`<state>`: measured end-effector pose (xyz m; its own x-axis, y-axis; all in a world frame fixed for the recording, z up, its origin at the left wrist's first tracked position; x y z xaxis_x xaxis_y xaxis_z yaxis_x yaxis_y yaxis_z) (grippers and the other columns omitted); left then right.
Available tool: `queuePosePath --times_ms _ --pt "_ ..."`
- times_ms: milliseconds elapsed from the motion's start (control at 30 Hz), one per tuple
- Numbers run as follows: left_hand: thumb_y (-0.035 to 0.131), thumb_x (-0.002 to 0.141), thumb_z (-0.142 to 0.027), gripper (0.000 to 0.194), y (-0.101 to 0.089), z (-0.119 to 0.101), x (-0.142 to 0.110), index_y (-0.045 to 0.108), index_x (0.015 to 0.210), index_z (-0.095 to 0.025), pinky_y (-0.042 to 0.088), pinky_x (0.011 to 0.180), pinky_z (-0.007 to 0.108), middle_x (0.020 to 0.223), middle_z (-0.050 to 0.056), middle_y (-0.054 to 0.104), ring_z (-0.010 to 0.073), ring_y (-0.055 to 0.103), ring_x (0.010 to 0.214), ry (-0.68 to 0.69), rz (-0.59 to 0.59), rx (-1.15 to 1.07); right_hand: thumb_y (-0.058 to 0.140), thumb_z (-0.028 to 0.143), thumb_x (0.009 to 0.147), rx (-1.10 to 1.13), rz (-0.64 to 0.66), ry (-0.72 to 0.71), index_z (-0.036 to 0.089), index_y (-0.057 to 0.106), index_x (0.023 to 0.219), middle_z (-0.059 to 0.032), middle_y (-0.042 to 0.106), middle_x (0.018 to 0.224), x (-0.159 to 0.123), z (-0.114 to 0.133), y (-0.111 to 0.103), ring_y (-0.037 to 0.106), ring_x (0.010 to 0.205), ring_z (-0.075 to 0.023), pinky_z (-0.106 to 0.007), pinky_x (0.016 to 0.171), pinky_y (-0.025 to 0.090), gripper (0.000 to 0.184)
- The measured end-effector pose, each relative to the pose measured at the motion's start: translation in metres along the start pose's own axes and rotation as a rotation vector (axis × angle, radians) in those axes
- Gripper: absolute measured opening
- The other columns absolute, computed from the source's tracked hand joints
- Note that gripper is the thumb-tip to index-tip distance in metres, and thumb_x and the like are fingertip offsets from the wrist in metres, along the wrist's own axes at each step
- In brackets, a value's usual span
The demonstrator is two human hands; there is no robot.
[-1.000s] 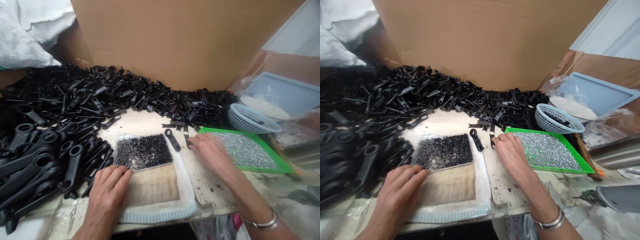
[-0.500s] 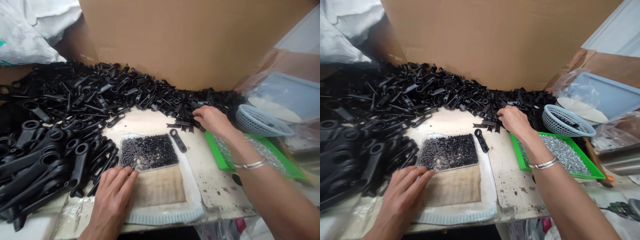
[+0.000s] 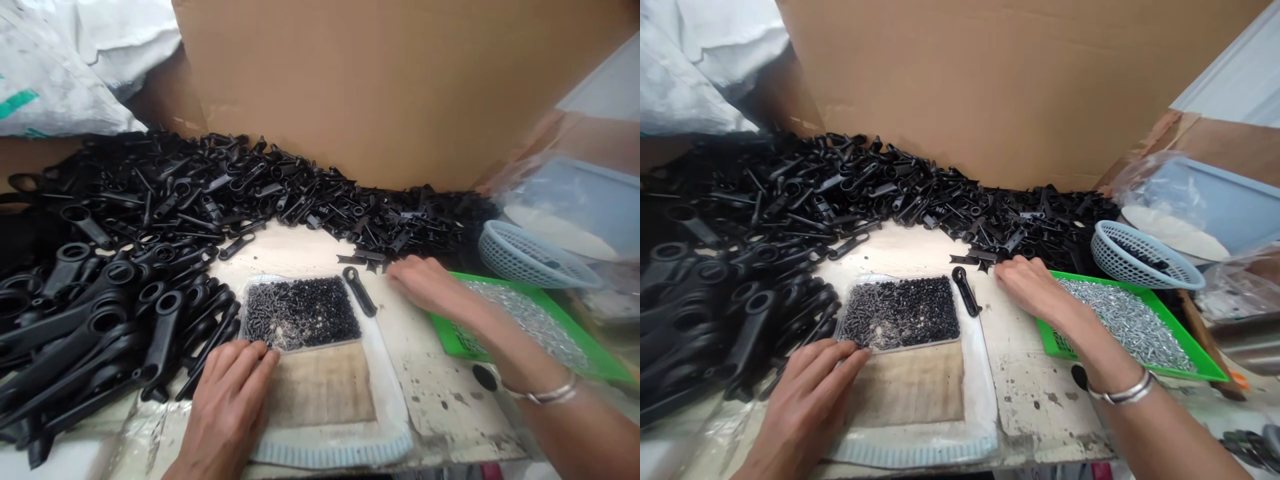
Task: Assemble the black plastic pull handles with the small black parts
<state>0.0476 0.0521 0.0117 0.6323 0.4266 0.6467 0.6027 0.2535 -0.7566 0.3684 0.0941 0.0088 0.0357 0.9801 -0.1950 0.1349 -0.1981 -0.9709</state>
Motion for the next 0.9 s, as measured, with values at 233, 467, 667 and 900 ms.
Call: queuePosePath --times_ms 233,467,667,900 --pt "0.049 0.089 0.003 0.028 0.002 0.001 -0.002 0.062 0.11 -0.011 0.044 0.089 0.038 0.102 0.013 0.066 0.0242 0.056 0.099 -0.04 0.013 -0.044 0.059 0.039 0.096 0.13 0.079 0.004 0.019 0.061 0.12 -0.008 0.064 0.119 0.067 -0.004 0.005 0.065 0.097 -0.0188 -0.04 0.083 0.056 0.032" --pt "0.051 0.088 0.003 0.028 0.002 0.002 -0.002 0.061 0.112 -0.01 0.045 0.089 0.038 0.103 0.013 0.067 0.0235 0.056 0.099 -0.032 0.032 -0.058 0.061 0.038 0.095 0.187 0.082 0.189 0.019 0.059 0.126 -0.0094 0.061 0.126 0.112 -0.05 0.005 0.063 0.105 -0.022 -0.044 0.088 0.055 0.037" --pt "0.047 0.089 0.004 0.03 0.002 0.002 -0.001 0.06 0.111 -0.013 0.046 0.088 0.039 0.101 0.012 0.067 0.0233 0.056 0.098 -0.094 0.012 -0.056 0.06 0.039 0.095 0.265 0.024 0.174 0.018 0.061 0.123 -0.0083 0.063 0.124 0.096 -0.05 -0.013 0.064 0.104 -0.0223 -0.043 0.087 0.055 0.035" --pt "0.048 0.089 0.002 0.03 0.002 0.002 -0.004 0.06 0.113 -0.012 0.046 0.088 0.04 0.102 0.014 0.067 0.0251 0.057 0.1 -0.048 0.002 -0.056 0.06 0.038 0.095 0.386 -0.013 -0.033 0.018 0.06 0.124 -0.0087 0.063 0.123 0.095 0.031 -0.027 0.064 0.103 -0.0212 -0.043 0.086 0.056 0.035"
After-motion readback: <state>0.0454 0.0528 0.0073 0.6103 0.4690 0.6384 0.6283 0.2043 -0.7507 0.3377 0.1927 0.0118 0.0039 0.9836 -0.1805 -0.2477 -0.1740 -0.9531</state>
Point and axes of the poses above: each hand's wrist, its own x-axis towards the middle knuckle, its own y-axis out of the palm, z = x × y, the point moved 8 cm from there along x, towards the middle knuckle
